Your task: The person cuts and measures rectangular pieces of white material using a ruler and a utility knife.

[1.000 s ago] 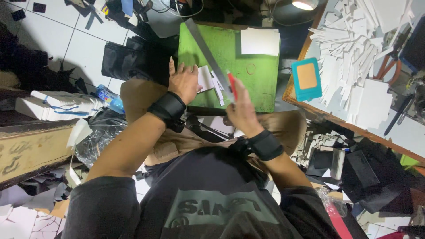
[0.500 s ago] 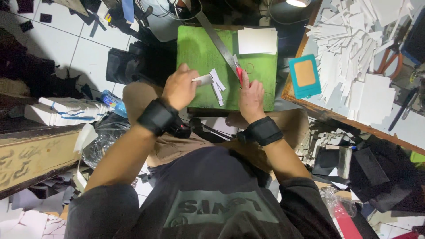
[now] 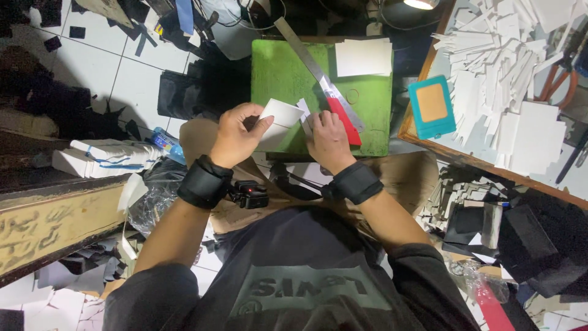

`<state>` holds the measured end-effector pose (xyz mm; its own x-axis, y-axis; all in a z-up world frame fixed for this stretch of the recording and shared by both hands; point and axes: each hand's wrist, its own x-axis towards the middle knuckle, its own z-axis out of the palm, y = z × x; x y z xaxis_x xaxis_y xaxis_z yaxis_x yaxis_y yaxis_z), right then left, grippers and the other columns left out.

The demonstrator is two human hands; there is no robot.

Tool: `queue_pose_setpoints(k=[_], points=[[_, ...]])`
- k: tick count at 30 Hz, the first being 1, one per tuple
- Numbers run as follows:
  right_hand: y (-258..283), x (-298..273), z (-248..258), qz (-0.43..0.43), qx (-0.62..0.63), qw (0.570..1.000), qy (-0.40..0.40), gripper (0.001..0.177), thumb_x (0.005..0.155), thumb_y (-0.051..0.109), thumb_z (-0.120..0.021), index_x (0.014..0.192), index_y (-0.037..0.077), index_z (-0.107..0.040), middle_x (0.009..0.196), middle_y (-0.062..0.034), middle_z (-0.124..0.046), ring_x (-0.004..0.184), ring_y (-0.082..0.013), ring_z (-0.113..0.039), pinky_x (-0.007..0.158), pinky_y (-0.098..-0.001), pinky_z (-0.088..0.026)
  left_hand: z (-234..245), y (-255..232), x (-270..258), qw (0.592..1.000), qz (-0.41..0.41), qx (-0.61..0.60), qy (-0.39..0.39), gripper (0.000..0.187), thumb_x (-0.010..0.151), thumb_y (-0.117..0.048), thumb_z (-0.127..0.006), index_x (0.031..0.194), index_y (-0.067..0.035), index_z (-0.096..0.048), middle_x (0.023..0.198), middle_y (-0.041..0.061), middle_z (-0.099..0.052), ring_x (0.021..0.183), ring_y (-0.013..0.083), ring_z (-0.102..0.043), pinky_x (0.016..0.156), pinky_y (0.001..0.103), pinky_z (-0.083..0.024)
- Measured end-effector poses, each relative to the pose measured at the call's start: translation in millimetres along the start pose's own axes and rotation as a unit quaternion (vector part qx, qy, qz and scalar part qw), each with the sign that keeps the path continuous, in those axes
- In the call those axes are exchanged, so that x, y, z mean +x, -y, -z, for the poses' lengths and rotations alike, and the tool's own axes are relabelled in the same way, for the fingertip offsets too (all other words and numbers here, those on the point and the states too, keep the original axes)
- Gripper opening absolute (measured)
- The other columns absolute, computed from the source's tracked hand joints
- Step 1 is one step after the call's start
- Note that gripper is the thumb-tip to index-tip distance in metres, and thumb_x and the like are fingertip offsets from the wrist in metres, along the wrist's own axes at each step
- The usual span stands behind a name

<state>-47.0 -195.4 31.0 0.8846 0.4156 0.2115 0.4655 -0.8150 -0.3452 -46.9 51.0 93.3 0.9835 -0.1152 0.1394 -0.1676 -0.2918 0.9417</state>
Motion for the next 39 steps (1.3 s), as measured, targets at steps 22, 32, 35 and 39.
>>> queue_pose_setpoints(k=[22, 32, 35, 39], points=[[-25, 16, -48, -0.036, -0.125, 0.989, 0.064, 0.018, 0.082, 0.006, -0.07, 0.099, 0.001, -0.063, 0.094, -0.0176, -0.063, 0.088, -0.034, -0.067, 0.069, -0.0411, -0.056, 7, 4, -6, 0.999, 0.004, -0.043, 0.001, 0.01, 0.096, -0.007, -0.077, 0.099, 0.0, -0.071, 0.087, 0.001, -0.073, 0.075, 0.0029, -0.063, 0.068, 0.021, -0.05], [-28, 17, -37, -0.08, -0.045, 0.993, 0.074, 0.029, 0.077, 0.01, -0.076, 0.1, 0.001, -0.061, 0.094, -0.0179, -0.064, 0.087, -0.0353, -0.067, 0.074, -0.0445, -0.056, 11, 5, -14, 0.999, 0.044, -0.023, -0.018, 0.01, 0.096, -0.008, -0.077, 0.097, 0.0, -0.071, 0.081, 0.0, -0.071, 0.07, 0.002, -0.059, 0.063, 0.02, -0.047], [-27, 17, -36, -0.084, -0.028, 0.994, 0.064, 0.03, 0.076, 0.01, -0.076, 0.101, 0.001, -0.061, 0.094, -0.0184, -0.063, 0.087, -0.0365, -0.067, 0.074, -0.0456, -0.055, 10, 4, -14, 0.998, 0.047, -0.025, -0.014, 0.01, 0.096, -0.008, -0.077, 0.097, 0.0, -0.071, 0.081, 0.0, -0.071, 0.07, 0.0022, -0.06, 0.064, 0.02, -0.048], [-30, 18, -37, -0.087, 0.002, 0.995, 0.038, 0.032, 0.074, 0.008, -0.076, 0.101, 0.0, -0.06, 0.094, -0.0193, -0.062, 0.089, -0.0387, -0.065, 0.075, -0.0471, -0.054, 7, 1, -13, 0.997, 0.058, -0.041, -0.002, 0.008, 0.097, -0.008, -0.076, 0.098, -0.001, -0.072, 0.083, 0.0, -0.072, 0.073, 0.0026, -0.062, 0.066, 0.021, -0.05]])
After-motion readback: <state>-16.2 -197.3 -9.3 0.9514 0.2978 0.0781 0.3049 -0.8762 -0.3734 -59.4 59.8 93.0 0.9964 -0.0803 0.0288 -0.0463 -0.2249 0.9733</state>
